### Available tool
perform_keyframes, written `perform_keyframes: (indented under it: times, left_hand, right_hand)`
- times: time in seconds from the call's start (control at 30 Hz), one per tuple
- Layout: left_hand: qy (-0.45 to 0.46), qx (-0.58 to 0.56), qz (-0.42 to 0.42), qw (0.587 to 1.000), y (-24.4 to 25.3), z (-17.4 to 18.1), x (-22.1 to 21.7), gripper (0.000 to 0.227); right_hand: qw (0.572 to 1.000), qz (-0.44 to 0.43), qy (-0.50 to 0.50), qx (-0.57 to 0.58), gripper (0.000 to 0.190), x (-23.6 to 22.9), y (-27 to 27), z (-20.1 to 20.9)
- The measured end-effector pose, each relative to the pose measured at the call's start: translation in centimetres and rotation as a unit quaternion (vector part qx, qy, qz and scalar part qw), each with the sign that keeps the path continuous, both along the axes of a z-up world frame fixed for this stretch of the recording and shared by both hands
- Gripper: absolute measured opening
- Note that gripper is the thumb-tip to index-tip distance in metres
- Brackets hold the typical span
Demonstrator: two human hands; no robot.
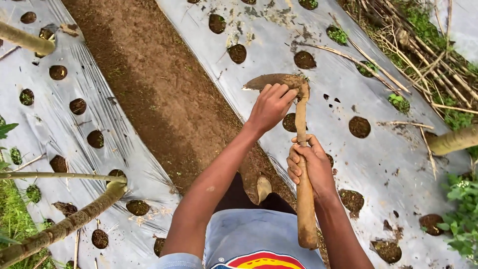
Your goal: Removing weeds from a garden bed using a hand hoe and manual pulling.
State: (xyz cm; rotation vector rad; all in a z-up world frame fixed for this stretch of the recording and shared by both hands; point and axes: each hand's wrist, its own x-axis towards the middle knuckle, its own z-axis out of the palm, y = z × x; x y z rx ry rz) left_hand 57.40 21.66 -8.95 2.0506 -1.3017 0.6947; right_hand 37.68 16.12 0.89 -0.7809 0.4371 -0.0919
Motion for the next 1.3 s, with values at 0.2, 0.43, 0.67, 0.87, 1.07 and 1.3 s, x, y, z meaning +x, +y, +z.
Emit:
perform_keyframes:
  times: [0.2, 0.43, 0.67, 0.87, 1.07, 1.3]
  left_hand:
    - [0.027, 0.009, 0.008, 1.000, 4.4, -2.8, 11.2, 0.013]
    - [0.100, -0.045, 0.038, 0.993, 13.7, 1.2, 25.2, 0.005]
    - [0.297, -0.104, 0.033, 0.949, 18.8, 2.4, 34.8, 0.006]
    - [0.298, -0.052, 0.032, 0.953, 19.9, 1.5, 41.1, 0.008]
    - [0.255, 0.008, 0.034, 0.966, 22.1, -0.9, 50.5, 0.022]
    - [0.139, 0.075, 0.055, 0.986, 23.2, -8.7, 67.2, 0.021]
  right_hand:
    - [1.000, 0.016, -0.005, -0.009, 0.012, 9.8, 3.4, -1.0]
    - [1.000, -0.008, 0.000, -0.020, 0.012, 23.0, 9.0, -1.4]
    - [0.999, -0.003, 0.036, -0.015, 0.014, 33.8, 14.7, 0.9]
    - [0.999, 0.017, 0.029, 0.012, 0.014, 41.8, 17.3, 0.5]
    - [0.999, 0.020, 0.037, 0.026, 0.015, 51.3, 18.6, -0.1]
    - [0.997, 0.042, 0.063, 0.021, 0.013, 66.7, 19.2, -1.8]
